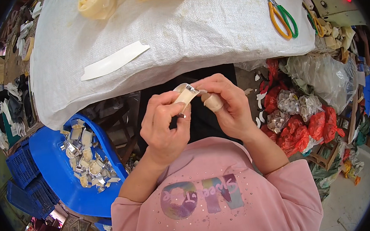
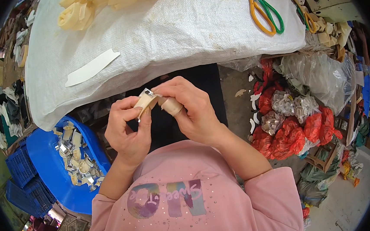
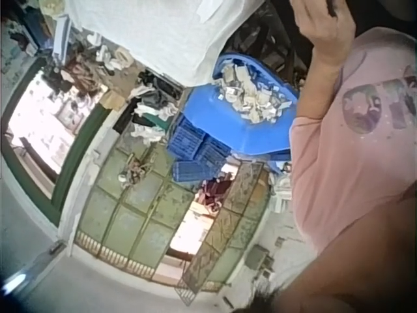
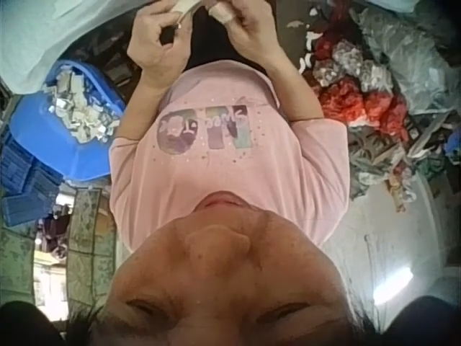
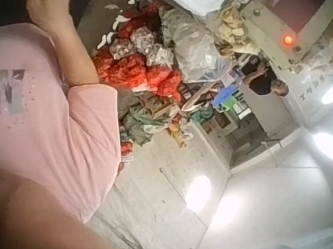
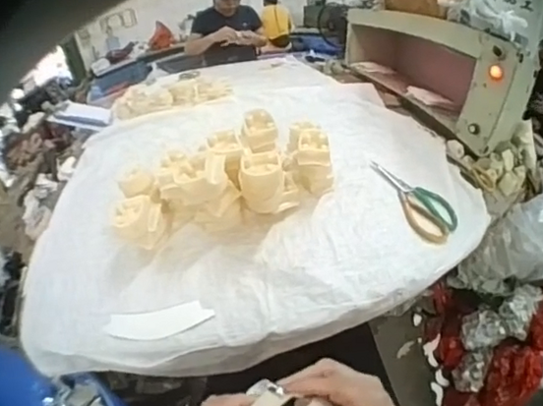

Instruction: Assembling plastic and metal shoe heel components using hands and scissors.

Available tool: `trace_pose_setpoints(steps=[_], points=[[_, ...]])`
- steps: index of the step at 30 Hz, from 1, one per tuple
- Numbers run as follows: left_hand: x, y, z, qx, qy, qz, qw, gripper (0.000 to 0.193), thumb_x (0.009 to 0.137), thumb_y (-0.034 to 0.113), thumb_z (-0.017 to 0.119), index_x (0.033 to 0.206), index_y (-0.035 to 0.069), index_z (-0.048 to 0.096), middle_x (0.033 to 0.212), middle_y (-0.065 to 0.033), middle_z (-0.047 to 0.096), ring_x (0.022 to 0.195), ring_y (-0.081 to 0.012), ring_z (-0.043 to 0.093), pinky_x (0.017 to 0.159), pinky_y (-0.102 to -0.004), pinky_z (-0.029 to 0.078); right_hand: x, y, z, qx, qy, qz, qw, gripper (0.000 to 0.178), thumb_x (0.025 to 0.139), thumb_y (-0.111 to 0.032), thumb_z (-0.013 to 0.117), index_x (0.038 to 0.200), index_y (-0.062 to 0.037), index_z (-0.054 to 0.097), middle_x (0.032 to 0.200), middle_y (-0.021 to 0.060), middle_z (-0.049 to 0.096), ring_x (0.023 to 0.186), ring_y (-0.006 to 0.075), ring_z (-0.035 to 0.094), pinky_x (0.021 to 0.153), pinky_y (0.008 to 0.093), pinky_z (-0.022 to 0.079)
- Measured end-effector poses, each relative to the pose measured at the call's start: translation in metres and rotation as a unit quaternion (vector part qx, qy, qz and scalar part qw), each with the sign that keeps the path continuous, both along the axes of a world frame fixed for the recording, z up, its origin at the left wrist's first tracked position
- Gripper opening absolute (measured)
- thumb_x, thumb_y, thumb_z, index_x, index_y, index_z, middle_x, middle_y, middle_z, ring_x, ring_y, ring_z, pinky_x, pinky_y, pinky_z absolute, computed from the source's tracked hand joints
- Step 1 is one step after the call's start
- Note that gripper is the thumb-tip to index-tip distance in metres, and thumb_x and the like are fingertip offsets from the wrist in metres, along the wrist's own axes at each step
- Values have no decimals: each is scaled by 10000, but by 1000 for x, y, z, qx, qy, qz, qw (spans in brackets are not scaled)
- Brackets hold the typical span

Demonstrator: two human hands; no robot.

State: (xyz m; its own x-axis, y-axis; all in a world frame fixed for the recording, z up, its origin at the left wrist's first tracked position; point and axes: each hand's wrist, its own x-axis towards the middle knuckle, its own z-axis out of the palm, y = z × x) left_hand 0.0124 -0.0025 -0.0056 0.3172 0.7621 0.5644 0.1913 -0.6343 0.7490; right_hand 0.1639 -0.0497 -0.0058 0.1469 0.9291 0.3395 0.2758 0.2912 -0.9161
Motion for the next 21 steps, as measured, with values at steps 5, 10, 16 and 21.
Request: trace_pose_setpoints(steps=[5, 10, 16, 21], points=[[3, -6, 3, 14, -5, 1, 1000, 262, 650, -117, 685, 807, 6, 515, 836, -159, 591, 640, -243, 588, 506, -286, 466, -7, -1, -1, 45, -24, -55, 997, 132, 815, 2, 587, 946, 13, 573, 832, 114, 595, 690, 232, 561, 576, 299, 440], [0, -10, 5, -21, 16, -19, 999, 204, 745, -27, 692, 813, 14, 504, 830, -161, 606, 677, -213, 585, 578, -276, 457, -8, -6, -2, -99, 54, -92, 989, 75, 828, -24, 579, 887, 14, 553, 722, 74, 503, 567, 178, 454, 495, 270, 348], [1, -4, 6, -8, 42, -26, 999, 241, 647, -116, 659, 786, 8, 506, 820, -152, 581, 650, -268, 572, 527, -317, 459, -7, -7, -1, -62, 36, -61, 996, 71, 823, 8, 546, 893, 12, 556, 722, 77, 506, 595, 185, 474, 523, 279, 372], [-3, -2, 7, -12, 73, -27, 997, 175, 765, -16, 670, 800, 6, 500, 817, -150, 592, 676, -227, 575, 584, -283, 458, -4, -2, 4, -14, -23, -21, 999, 135, 795, 26, 565, 928, 1, 571, 769, 95, 507, 665, 219, 498, 570, 296, 398]])
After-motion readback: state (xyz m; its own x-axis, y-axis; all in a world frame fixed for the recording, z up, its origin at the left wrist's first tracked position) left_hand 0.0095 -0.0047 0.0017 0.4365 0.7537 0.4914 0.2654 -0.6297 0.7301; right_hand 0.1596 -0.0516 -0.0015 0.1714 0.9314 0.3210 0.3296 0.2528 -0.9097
